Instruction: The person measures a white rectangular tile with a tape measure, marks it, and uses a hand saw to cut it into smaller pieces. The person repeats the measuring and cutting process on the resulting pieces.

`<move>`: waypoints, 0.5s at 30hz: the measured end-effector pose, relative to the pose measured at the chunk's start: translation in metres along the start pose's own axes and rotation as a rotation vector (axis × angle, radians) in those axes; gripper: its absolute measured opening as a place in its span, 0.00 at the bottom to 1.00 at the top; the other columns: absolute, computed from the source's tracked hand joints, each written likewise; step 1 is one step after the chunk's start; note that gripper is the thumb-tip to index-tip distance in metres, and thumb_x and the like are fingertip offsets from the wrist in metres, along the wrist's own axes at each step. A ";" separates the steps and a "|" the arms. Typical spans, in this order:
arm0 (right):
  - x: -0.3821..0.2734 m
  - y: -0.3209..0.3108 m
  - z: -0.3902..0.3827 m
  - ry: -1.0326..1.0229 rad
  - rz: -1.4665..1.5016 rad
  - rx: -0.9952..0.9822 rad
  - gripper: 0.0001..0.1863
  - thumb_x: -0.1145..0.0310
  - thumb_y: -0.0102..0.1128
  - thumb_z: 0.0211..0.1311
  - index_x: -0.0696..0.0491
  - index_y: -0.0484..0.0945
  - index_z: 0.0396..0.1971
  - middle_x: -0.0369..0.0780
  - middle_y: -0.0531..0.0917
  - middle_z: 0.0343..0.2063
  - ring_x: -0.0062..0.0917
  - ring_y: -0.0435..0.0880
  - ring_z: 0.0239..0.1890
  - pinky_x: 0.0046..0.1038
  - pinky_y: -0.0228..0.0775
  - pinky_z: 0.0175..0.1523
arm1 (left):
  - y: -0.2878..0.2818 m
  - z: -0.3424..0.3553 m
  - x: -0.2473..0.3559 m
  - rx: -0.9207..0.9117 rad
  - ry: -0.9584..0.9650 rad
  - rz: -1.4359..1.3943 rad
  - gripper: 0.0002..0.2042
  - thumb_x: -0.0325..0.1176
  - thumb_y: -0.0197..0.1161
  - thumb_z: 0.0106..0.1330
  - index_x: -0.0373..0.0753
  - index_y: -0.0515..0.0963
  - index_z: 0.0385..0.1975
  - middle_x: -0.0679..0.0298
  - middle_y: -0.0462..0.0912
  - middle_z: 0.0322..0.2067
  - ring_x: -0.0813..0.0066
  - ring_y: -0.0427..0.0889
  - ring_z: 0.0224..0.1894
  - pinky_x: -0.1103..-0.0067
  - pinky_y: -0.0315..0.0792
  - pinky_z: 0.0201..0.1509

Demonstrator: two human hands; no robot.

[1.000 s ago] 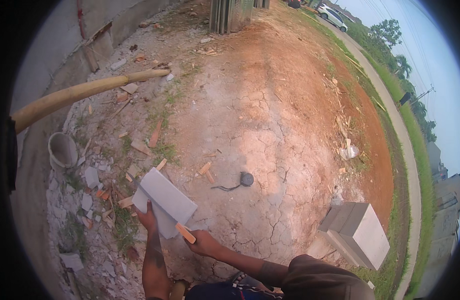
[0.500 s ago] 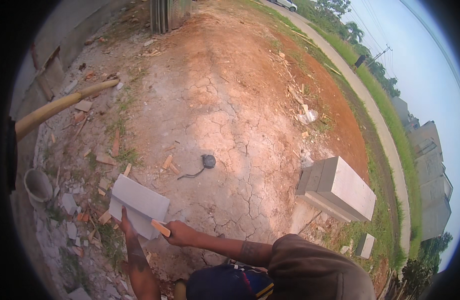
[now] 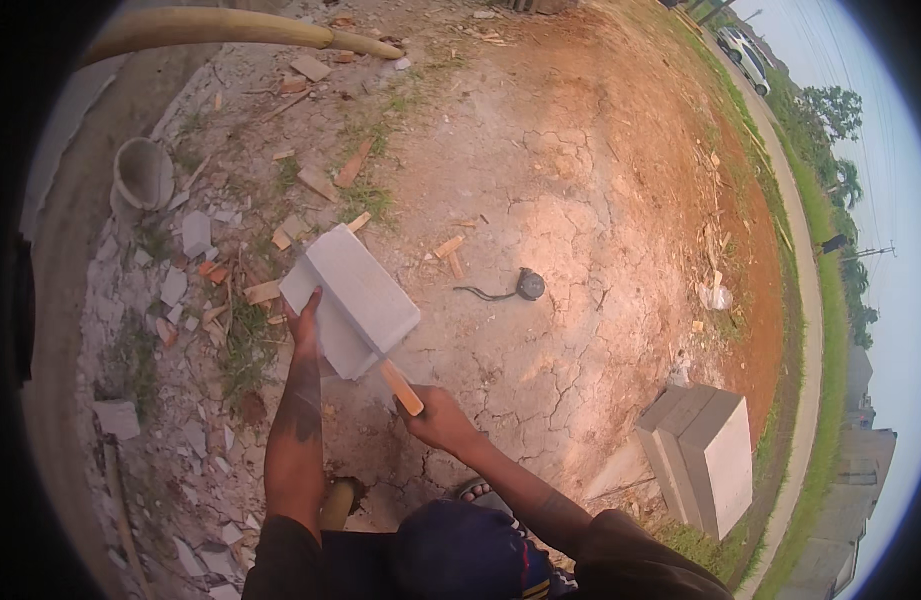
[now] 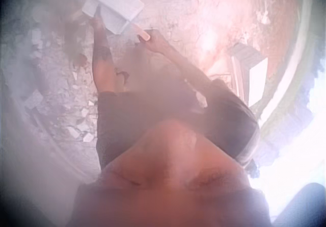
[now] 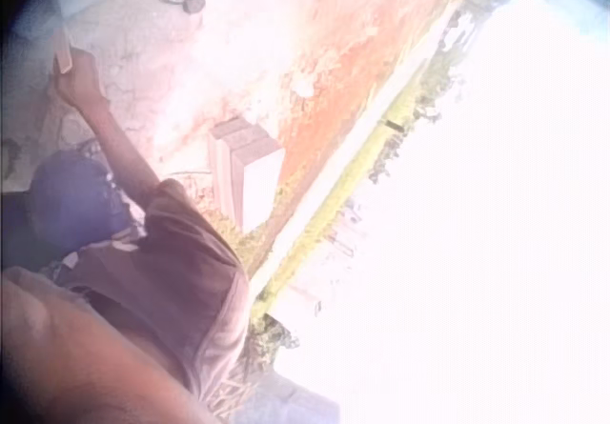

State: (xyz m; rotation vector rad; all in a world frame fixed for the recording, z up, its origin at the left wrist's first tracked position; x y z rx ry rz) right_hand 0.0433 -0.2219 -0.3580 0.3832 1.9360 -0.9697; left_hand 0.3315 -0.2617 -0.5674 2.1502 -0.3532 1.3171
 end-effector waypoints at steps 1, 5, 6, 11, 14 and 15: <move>0.009 -0.004 -0.013 0.051 -0.002 0.002 0.17 0.63 0.60 0.73 0.62 0.78 0.29 0.46 0.77 0.17 0.29 0.73 0.20 0.36 0.69 0.31 | 0.008 -0.009 -0.002 0.067 -0.058 0.037 0.47 0.29 0.76 0.62 0.42 0.51 0.79 0.56 0.73 0.66 0.62 0.75 0.65 0.67 0.69 0.68; 0.015 0.005 -0.014 0.161 -0.025 -0.014 0.19 0.63 0.60 0.74 0.62 0.76 0.26 0.43 0.74 0.16 0.26 0.71 0.19 0.34 0.66 0.29 | -0.001 -0.005 -0.012 0.100 0.016 0.057 0.50 0.28 0.77 0.59 0.37 0.50 0.78 0.55 0.76 0.63 0.63 0.77 0.63 0.70 0.71 0.67; 0.016 0.002 -0.005 0.170 -0.047 0.009 0.18 0.63 0.60 0.73 0.62 0.76 0.26 0.47 0.75 0.16 0.30 0.73 0.19 0.36 0.67 0.30 | 0.010 -0.012 -0.009 0.064 -0.003 0.023 0.48 0.27 0.77 0.59 0.38 0.52 0.77 0.56 0.78 0.61 0.64 0.79 0.61 0.70 0.73 0.65; 0.005 0.013 0.040 0.145 -0.067 -0.023 0.19 0.65 0.60 0.72 0.62 0.74 0.23 0.41 0.73 0.15 0.21 0.69 0.20 0.34 0.64 0.28 | 0.003 -0.010 -0.004 0.097 -0.031 0.023 0.48 0.27 0.77 0.59 0.38 0.52 0.77 0.55 0.80 0.60 0.65 0.82 0.59 0.69 0.78 0.60; 0.019 0.008 0.002 0.188 -0.034 -0.036 0.18 0.66 0.61 0.72 0.61 0.74 0.23 0.40 0.74 0.15 0.20 0.70 0.20 0.32 0.64 0.28 | 0.001 -0.013 -0.009 0.151 -0.005 0.053 0.44 0.29 0.78 0.58 0.40 0.58 0.73 0.56 0.80 0.59 0.65 0.82 0.58 0.69 0.78 0.61; 0.006 0.007 -0.016 0.179 -0.081 -0.072 0.17 0.66 0.62 0.72 0.61 0.75 0.24 0.40 0.75 0.16 0.19 0.72 0.20 0.31 0.65 0.28 | -0.011 -0.008 -0.016 0.180 0.018 0.109 0.46 0.30 0.79 0.58 0.38 0.56 0.75 0.55 0.80 0.59 0.64 0.82 0.58 0.70 0.78 0.61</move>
Point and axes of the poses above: each hand's wrist, its own z-axis towards the middle knuckle, its own y-axis out of the palm, x = y × z, the point moved 4 cm from there along z, towards the middle knuckle
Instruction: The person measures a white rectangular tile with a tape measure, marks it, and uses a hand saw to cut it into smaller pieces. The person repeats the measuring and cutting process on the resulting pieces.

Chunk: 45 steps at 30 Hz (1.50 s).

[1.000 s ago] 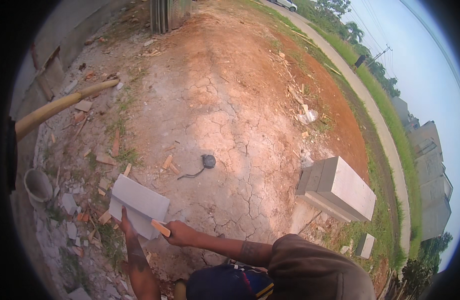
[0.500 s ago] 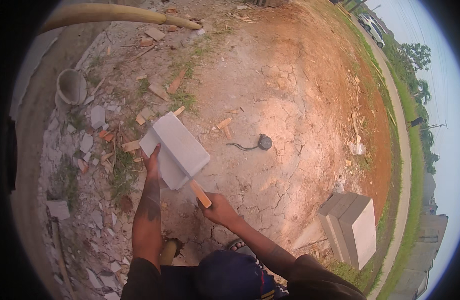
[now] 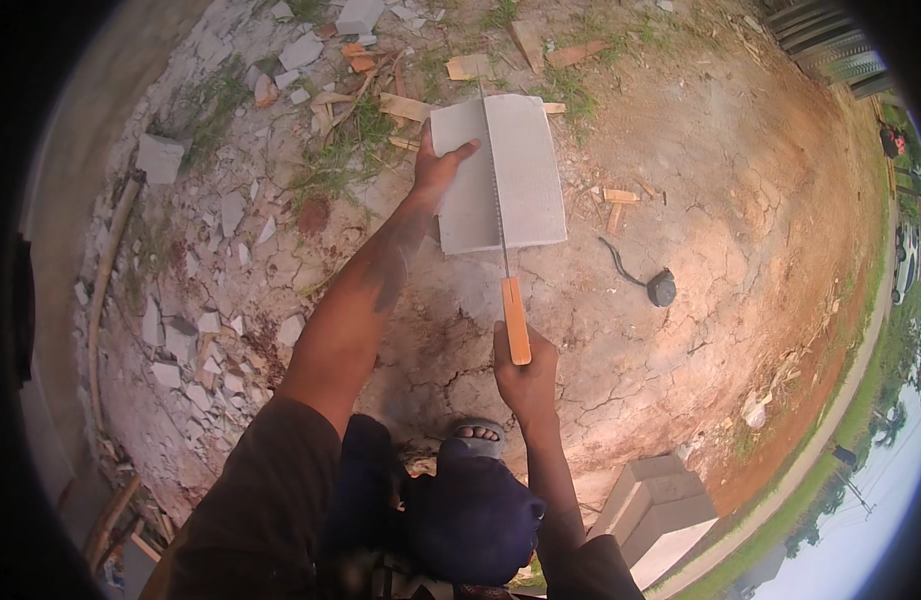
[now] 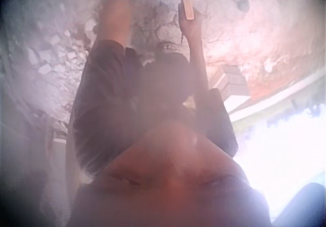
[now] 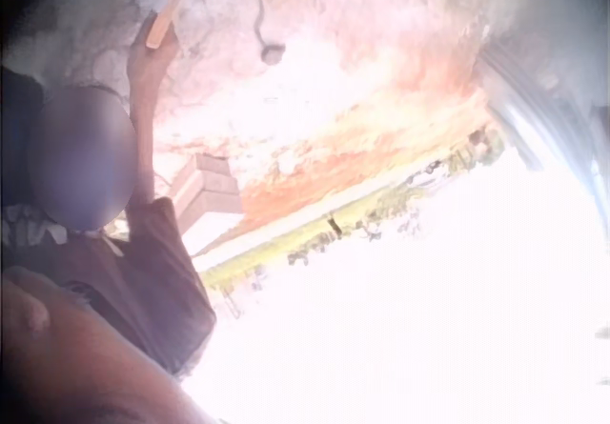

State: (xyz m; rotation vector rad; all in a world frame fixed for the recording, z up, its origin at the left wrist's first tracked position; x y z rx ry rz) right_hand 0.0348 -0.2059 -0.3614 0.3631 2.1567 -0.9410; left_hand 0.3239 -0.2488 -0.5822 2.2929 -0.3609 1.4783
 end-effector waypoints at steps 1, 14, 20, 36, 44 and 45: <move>0.004 0.005 -0.012 0.016 0.022 -0.006 0.17 0.66 0.62 0.72 0.61 0.75 0.24 0.40 0.75 0.16 0.19 0.72 0.20 0.31 0.65 0.28 | -0.014 0.005 -0.008 0.029 0.026 0.056 0.49 0.32 0.80 0.57 0.36 0.54 0.76 0.53 0.81 0.59 0.64 0.82 0.58 0.70 0.77 0.61; 0.007 0.000 0.011 0.028 0.023 0.026 0.17 0.67 0.61 0.73 0.61 0.75 0.23 0.39 0.74 0.15 0.19 0.69 0.19 0.31 0.63 0.27 | 0.006 0.002 -0.002 -0.033 -0.012 0.026 0.53 0.35 0.80 0.57 0.35 0.50 0.78 0.52 0.81 0.59 0.63 0.83 0.57 0.70 0.78 0.60; 0.015 -0.001 0.028 0.017 0.015 0.061 0.18 0.67 0.62 0.72 0.62 0.75 0.23 0.41 0.75 0.14 0.21 0.68 0.18 0.33 0.62 0.26 | 0.018 -0.007 0.003 -0.055 -0.011 0.012 0.46 0.32 0.79 0.57 0.38 0.57 0.74 0.54 0.82 0.57 0.64 0.84 0.56 0.69 0.79 0.59; 0.006 0.000 0.059 0.090 0.141 0.018 0.20 0.64 0.61 0.72 0.62 0.75 0.22 0.42 0.75 0.15 0.22 0.69 0.19 0.33 0.64 0.28 | 0.015 -0.009 0.011 -0.019 0.002 0.047 0.43 0.33 0.79 0.57 0.36 0.61 0.71 0.53 0.83 0.55 0.62 0.85 0.54 0.68 0.80 0.57; 0.004 0.003 0.066 0.022 0.144 0.060 0.20 0.64 0.63 0.70 0.63 0.75 0.22 0.46 0.74 0.15 0.27 0.70 0.18 0.35 0.66 0.29 | 0.005 -0.015 0.017 0.193 0.236 0.556 0.35 0.39 0.73 0.66 0.32 0.64 0.68 0.50 0.84 0.51 0.56 0.87 0.50 0.65 0.79 0.57; 0.004 0.002 0.066 0.020 0.145 0.065 0.20 0.64 0.63 0.70 0.63 0.75 0.22 0.46 0.74 0.14 0.27 0.70 0.18 0.35 0.66 0.29 | 0.010 -0.022 0.022 0.193 0.244 0.660 0.34 0.41 0.69 0.69 0.31 0.63 0.69 0.47 0.83 0.52 0.53 0.87 0.51 0.63 0.79 0.58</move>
Point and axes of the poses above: each hand's wrist, its own z-axis towards the middle knuckle, its own y-axis out of the palm, x = y × z, the point moved 4 cm from there along z, towards the middle knuckle
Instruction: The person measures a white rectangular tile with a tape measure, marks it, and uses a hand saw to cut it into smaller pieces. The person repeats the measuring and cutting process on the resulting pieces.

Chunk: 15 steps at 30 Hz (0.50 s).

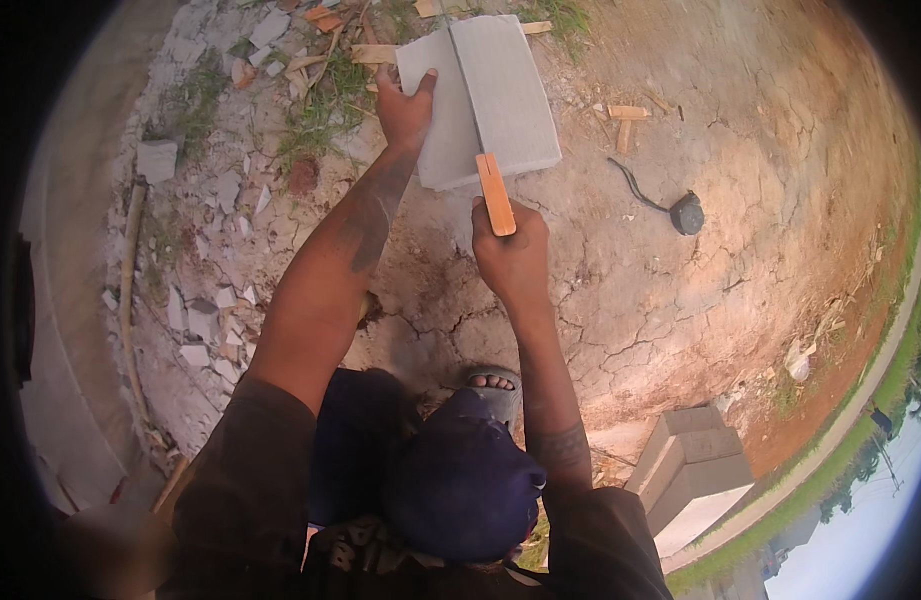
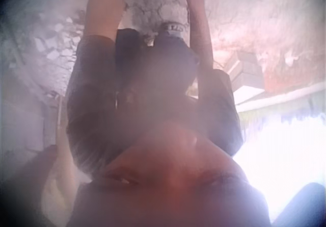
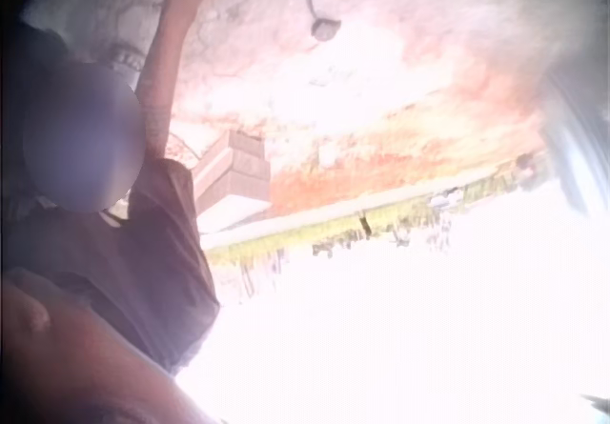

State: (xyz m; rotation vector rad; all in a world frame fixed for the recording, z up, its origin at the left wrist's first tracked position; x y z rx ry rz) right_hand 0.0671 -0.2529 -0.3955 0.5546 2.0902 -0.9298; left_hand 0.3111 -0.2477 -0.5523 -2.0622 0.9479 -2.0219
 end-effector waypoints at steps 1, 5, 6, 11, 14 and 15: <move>-0.001 -0.001 0.000 0.004 0.019 -0.001 0.19 0.64 0.62 0.70 0.63 0.75 0.22 0.46 0.75 0.15 0.28 0.70 0.18 0.35 0.67 0.29 | -0.001 -0.005 0.008 -0.007 0.019 0.102 0.34 0.44 0.66 0.71 0.31 0.61 0.70 0.43 0.82 0.54 0.50 0.87 0.52 0.61 0.78 0.59; -0.002 -0.003 0.001 0.018 0.039 -0.021 0.18 0.65 0.62 0.69 0.63 0.75 0.23 0.48 0.76 0.16 0.31 0.73 0.18 0.36 0.68 0.30 | 0.002 -0.034 0.013 -0.029 -0.044 0.357 0.33 0.52 0.48 0.78 0.43 0.55 0.78 0.36 0.75 0.59 0.38 0.82 0.56 0.54 0.77 0.59; -0.003 -0.006 0.005 0.011 0.033 -0.025 0.17 0.66 0.62 0.69 0.63 0.76 0.24 0.48 0.76 0.16 0.32 0.75 0.18 0.36 0.69 0.31 | 0.003 -0.038 0.026 -0.086 -0.073 0.396 0.32 0.53 0.44 0.79 0.49 0.54 0.79 0.36 0.74 0.59 0.36 0.81 0.57 0.52 0.76 0.59; 0.012 -0.006 -0.050 -0.090 0.039 -0.006 0.19 0.64 0.63 0.72 0.62 0.76 0.24 0.40 0.75 0.15 0.20 0.68 0.19 0.33 0.64 0.27 | -0.010 -0.048 0.040 -0.203 -0.157 0.474 0.27 0.52 0.39 0.81 0.63 0.57 0.79 0.33 0.69 0.62 0.33 0.83 0.52 0.49 0.77 0.55; 0.032 -0.028 -0.098 -0.036 0.022 0.018 0.17 0.66 0.62 0.72 0.62 0.77 0.25 0.43 0.76 0.16 0.25 0.73 0.18 0.33 0.66 0.27 | -0.009 -0.041 0.043 -0.153 -0.148 0.505 0.27 0.51 0.39 0.81 0.63 0.57 0.79 0.34 0.70 0.61 0.32 0.83 0.52 0.49 0.76 0.56; 0.026 -0.026 -0.094 -0.012 -0.016 -0.005 0.16 0.67 0.61 0.72 0.62 0.78 0.26 0.46 0.78 0.17 0.31 0.77 0.19 0.35 0.68 0.28 | -0.008 -0.041 0.040 -0.139 -0.131 0.516 0.27 0.51 0.39 0.82 0.63 0.57 0.79 0.34 0.70 0.60 0.32 0.83 0.52 0.49 0.76 0.56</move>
Point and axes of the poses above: each hand's wrist, its own z-axis towards the middle knuckle, its own y-axis out of the palm, x = y × z, the point moved 4 cm from there along z, towards the middle knuckle
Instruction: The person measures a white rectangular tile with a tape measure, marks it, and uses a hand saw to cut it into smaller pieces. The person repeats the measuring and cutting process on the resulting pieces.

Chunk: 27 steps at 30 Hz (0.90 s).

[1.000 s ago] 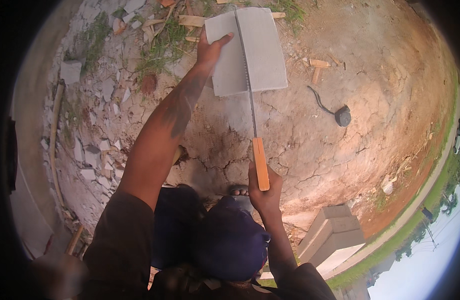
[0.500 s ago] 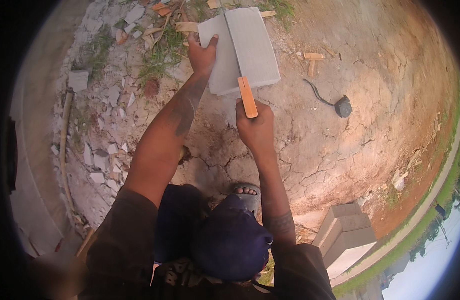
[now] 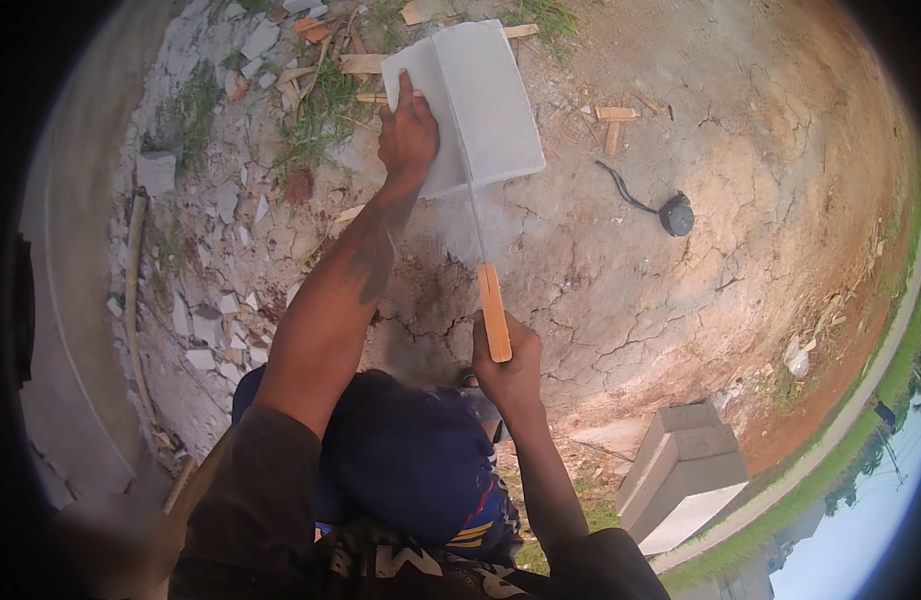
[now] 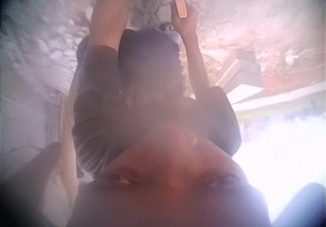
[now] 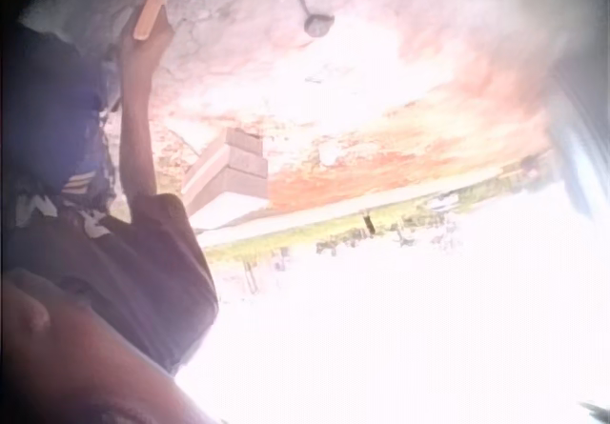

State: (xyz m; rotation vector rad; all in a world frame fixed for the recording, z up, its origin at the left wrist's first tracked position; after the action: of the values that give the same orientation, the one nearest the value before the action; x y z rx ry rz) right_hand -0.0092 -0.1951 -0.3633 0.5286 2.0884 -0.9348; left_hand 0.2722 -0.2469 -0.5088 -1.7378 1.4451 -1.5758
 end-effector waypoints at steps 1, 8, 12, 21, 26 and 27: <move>-0.006 0.003 0.008 0.023 -0.038 -0.025 0.15 0.67 0.61 0.71 0.62 0.79 0.27 0.49 0.79 0.17 0.37 0.81 0.19 0.36 0.71 0.29 | 0.002 -0.001 -0.004 0.019 0.011 0.012 0.26 0.51 0.39 0.82 0.63 0.57 0.79 0.34 0.71 0.60 0.31 0.83 0.52 0.49 0.76 0.57; 0.004 0.006 0.005 -0.007 -0.022 -0.030 0.11 0.71 0.61 0.71 0.61 0.80 0.28 0.45 0.80 0.18 0.30 0.82 0.21 0.33 0.72 0.31 | 0.002 0.004 -0.002 0.047 0.036 -0.024 0.26 0.50 0.40 0.82 0.63 0.58 0.78 0.33 0.72 0.59 0.33 0.84 0.50 0.49 0.77 0.55; -0.002 0.002 0.013 -0.006 -0.022 -0.027 0.11 0.70 0.62 0.70 0.62 0.81 0.29 0.49 0.81 0.19 0.31 0.81 0.20 0.34 0.71 0.30 | 0.012 -0.013 -0.011 0.043 0.029 -0.007 0.26 0.49 0.41 0.82 0.61 0.61 0.78 0.34 0.73 0.55 0.35 0.86 0.46 0.50 0.80 0.50; 0.000 -0.007 -0.009 -0.110 0.009 0.040 0.15 0.69 0.63 0.70 0.61 0.78 0.24 0.49 0.78 0.16 0.29 0.79 0.18 0.36 0.67 0.27 | 0.001 -0.005 -0.005 0.051 0.059 -0.046 0.25 0.48 0.41 0.82 0.58 0.61 0.77 0.33 0.73 0.53 0.32 0.85 0.44 0.50 0.80 0.48; -0.021 0.017 0.102 -0.021 -0.008 -0.032 0.18 0.67 0.61 0.72 0.62 0.73 0.22 0.45 0.72 0.14 0.23 0.67 0.18 0.34 0.63 0.26 | 0.007 -0.002 0.011 0.012 0.024 -0.026 0.26 0.48 0.40 0.82 0.58 0.59 0.78 0.35 0.73 0.54 0.35 0.85 0.47 0.49 0.78 0.52; -0.022 0.018 0.105 -0.013 -0.004 -0.036 0.18 0.66 0.61 0.72 0.63 0.73 0.23 0.45 0.72 0.14 0.23 0.66 0.18 0.34 0.62 0.26 | 0.008 -0.005 0.009 -0.001 -0.003 -0.022 0.26 0.48 0.40 0.82 0.58 0.59 0.78 0.36 0.73 0.54 0.35 0.85 0.47 0.49 0.78 0.52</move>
State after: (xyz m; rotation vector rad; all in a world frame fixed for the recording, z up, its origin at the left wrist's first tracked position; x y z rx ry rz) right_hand 0.0659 -0.2647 -0.3996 0.4984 2.0915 -0.8991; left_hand 0.2629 -0.2558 -0.5092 -1.7621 1.4306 -1.5833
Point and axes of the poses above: each hand's wrist, its own z-axis towards the middle knuckle, its own y-axis out of the palm, x = y × z, the point moved 4 cm from there along z, towards the middle knuckle
